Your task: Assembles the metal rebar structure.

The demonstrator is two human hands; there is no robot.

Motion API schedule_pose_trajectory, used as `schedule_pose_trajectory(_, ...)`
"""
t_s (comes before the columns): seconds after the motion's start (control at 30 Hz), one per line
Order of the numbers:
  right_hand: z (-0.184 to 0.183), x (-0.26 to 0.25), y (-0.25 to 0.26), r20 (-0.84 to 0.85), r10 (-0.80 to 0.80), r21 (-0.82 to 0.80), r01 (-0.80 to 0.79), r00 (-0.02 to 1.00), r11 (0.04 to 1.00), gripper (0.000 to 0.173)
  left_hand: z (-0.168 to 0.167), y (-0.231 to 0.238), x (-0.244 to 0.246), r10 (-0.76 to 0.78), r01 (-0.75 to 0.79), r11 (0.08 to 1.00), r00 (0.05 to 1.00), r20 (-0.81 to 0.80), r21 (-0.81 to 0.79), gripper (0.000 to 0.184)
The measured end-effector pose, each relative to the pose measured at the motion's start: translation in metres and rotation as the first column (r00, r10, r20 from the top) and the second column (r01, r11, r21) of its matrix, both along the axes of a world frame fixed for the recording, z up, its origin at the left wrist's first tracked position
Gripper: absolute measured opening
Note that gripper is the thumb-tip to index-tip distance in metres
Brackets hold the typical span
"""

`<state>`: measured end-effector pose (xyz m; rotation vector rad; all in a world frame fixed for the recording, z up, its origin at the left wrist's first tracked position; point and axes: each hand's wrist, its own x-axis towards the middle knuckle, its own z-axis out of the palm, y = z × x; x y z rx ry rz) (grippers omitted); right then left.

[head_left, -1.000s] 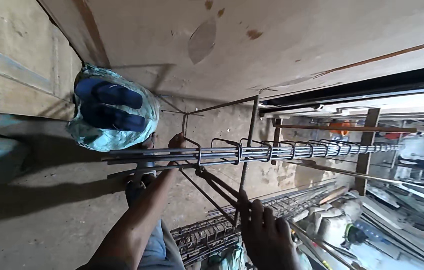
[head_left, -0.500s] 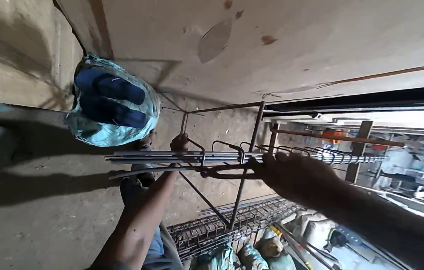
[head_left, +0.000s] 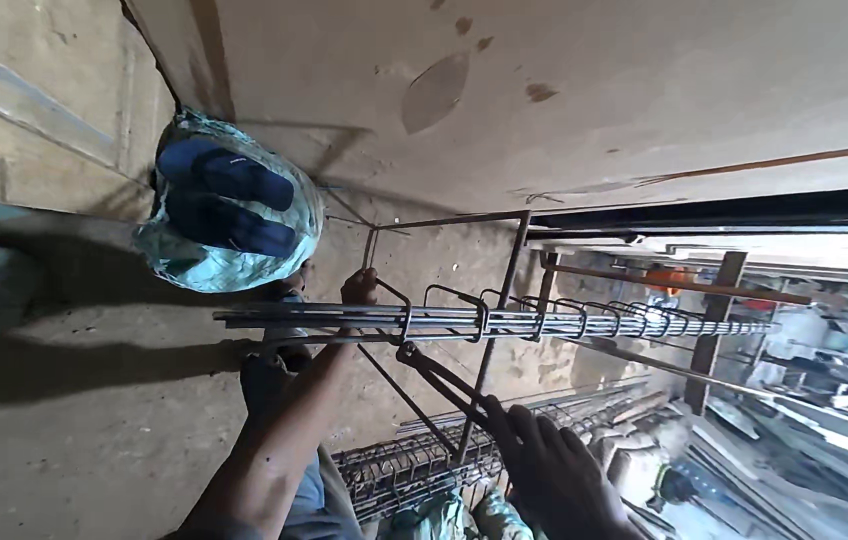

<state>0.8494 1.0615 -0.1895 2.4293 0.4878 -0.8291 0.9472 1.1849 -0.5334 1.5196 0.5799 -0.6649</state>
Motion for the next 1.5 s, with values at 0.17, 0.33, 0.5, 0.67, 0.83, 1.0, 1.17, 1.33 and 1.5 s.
schedule_pose_trajectory(0.17,0.000,-0.005,0.002,-0.109,-0.204,-0.060,0.198,0.973,0.978,0.059,0.003,-0.002,-0.014,0.042,-0.044,0.999,0.995,0.096,0.024,0.045)
schedule_pose_trajectory(0.33,-0.006,0.022,-0.026,-0.679,-0.734,-0.152,0.983,-0.027,0.104,0.028,0.016,0.002,0.017,-0.051,0.056,0.998,0.988,-0.144,0.032,0.042)
schedule_pose_trajectory(0.5,-0.009,-0.005,-0.022,-0.744,-0.668,0.028,0.999,-0.006,-0.040,0.049,0.003,-0.008,0.003,0.066,-0.065,0.996,0.998,-0.018,0.066,0.042)
schedule_pose_trajectory(0.67,-0.009,-0.015,-0.020,-0.853,-0.299,-0.176,0.774,-0.429,-0.608,0.057,-0.004,-0.008,0.005,0.047,-0.046,0.999,0.997,-0.060,0.018,0.041)
schedule_pose_trajectory(0.83,-0.004,-0.008,-0.015,-0.825,-0.441,-0.130,0.878,-0.354,-0.461,0.059,-0.008,-0.010,0.006,0.059,-0.057,0.998,0.996,-0.067,0.024,0.041)
schedule_pose_trajectory(1.0,0.008,0.018,-0.006,-0.760,-0.362,-0.279,0.775,-0.539,-0.568,0.052,-0.005,-0.009,0.006,0.073,-0.070,0.997,0.993,-0.087,0.036,0.040)
schedule_pose_trajectory(1.17,0.004,0.014,-0.004,-0.772,-0.340,-0.293,0.776,-0.537,-0.559,0.056,-0.008,-0.008,0.004,0.079,-0.078,0.997,0.995,-0.063,0.028,0.040)
schedule_pose_trajectory(1.33,0.005,0.014,0.001,-0.743,-0.368,-0.275,0.757,-0.558,-0.592,0.053,-0.009,-0.004,0.005,0.050,-0.050,0.999,0.998,-0.031,0.011,0.042)
schedule_pose_trajectory(1.5,0.009,0.017,-0.002,-0.759,-0.376,-0.271,0.783,-0.532,-0.559,0.054,-0.010,-0.005,0.006,0.013,-0.012,1.000,0.997,-0.079,0.015,0.042)
